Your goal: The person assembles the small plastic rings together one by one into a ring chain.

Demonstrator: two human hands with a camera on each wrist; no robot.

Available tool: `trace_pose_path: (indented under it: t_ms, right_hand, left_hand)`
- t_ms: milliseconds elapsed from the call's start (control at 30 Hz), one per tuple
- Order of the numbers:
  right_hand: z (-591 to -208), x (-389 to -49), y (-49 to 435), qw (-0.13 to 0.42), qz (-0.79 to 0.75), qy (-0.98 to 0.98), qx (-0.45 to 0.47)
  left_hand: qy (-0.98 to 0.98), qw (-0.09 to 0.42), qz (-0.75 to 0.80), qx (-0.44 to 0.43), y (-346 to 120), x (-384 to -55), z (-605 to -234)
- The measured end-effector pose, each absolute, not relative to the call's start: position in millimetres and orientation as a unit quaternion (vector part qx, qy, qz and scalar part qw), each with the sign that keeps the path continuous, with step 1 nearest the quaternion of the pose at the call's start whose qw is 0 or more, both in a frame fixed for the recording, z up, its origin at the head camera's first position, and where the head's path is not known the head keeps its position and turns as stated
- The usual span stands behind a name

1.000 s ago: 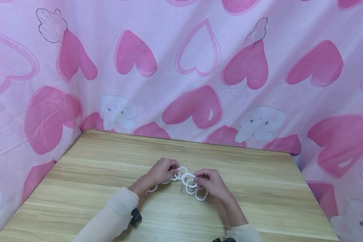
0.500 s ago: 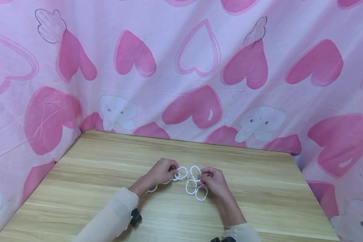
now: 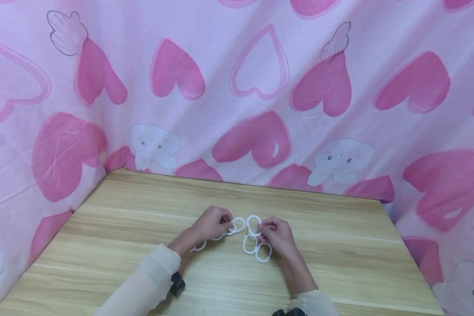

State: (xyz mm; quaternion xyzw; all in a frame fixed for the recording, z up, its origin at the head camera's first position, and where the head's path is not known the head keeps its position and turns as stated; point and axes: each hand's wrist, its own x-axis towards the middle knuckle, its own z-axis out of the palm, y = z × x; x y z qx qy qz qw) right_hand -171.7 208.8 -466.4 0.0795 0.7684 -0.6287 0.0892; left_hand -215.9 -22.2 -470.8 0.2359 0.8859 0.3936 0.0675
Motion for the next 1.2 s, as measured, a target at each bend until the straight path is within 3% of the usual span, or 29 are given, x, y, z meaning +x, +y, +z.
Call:
trace_pose_path:
  t_ms: [533, 1200]
  right_hand:
    - [-470.3, -179.1, 197.5, 0.052, -0.577, 0.811, 0.086]
    - [-479.5, -183.6, 188.8, 0.097, -0.627, 0.767, 0.093]
  left_hand:
    - [0.871, 0.071, 0.424, 0.237, -23.7, -217.4, -472.5]
    - [0.868, 0.071, 0.427, 0.245, -20.4, -218.5, -475.0]
